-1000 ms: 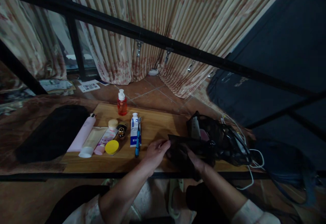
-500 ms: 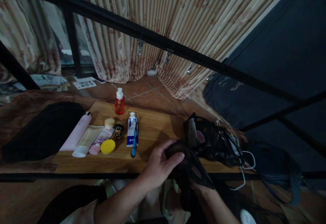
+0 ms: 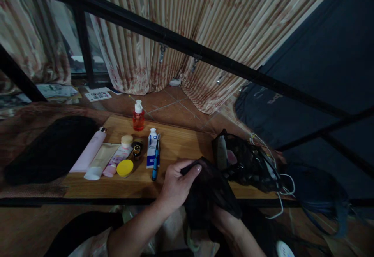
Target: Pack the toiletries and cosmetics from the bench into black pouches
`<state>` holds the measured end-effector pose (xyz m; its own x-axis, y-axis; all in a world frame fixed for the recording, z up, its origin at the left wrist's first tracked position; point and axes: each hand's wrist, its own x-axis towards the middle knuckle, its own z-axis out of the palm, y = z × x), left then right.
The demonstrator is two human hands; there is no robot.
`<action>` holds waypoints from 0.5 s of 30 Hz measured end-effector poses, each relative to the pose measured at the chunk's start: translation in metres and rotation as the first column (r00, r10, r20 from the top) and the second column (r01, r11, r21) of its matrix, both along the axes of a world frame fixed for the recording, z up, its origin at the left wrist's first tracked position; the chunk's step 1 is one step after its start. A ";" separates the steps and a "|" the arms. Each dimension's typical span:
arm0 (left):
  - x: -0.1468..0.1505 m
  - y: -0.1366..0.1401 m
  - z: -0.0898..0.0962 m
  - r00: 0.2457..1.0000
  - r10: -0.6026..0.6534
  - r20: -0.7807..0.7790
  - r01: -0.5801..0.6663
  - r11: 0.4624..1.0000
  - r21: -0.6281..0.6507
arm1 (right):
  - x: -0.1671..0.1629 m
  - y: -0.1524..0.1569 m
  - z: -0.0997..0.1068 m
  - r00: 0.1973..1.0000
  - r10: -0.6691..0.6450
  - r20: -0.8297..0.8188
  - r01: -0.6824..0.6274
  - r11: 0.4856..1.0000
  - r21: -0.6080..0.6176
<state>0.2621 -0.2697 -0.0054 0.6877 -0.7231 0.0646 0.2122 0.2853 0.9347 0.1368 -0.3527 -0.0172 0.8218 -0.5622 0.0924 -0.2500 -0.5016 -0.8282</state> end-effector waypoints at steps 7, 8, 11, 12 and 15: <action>0.015 -0.005 -0.017 0.998 0.055 0.001 -0.055 0.997 0.047 | -0.040 0.020 0.035 0.951 0.295 -0.089 -0.285 0.952 0.111; 0.015 -0.005 -0.017 0.999 0.028 0.028 -0.029 0.998 0.050 | -0.046 0.019 0.048 0.923 0.380 -0.056 -0.379 0.925 0.023; 0.012 -0.003 -0.012 0.991 -0.073 0.115 0.066 0.996 0.066 | -0.044 0.007 0.084 0.947 0.279 0.161 -0.227 0.932 -0.283; 0.010 -0.002 -0.010 0.983 -0.107 0.146 0.098 0.993 0.069 | -0.037 0.001 0.092 0.976 0.150 0.156 -0.092 0.940 -0.330; 0.007 0.001 -0.003 0.950 -0.184 0.251 0.172 0.983 0.066 | -0.004 -0.019 0.097 0.996 0.079 0.046 -0.058 0.936 -0.348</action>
<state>0.2690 -0.2691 -0.0082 0.5122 -0.8382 0.1871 0.0087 0.2229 0.9748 0.1324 -0.3721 0.0802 0.8447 -0.4295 0.3195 -0.1618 -0.7737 -0.6126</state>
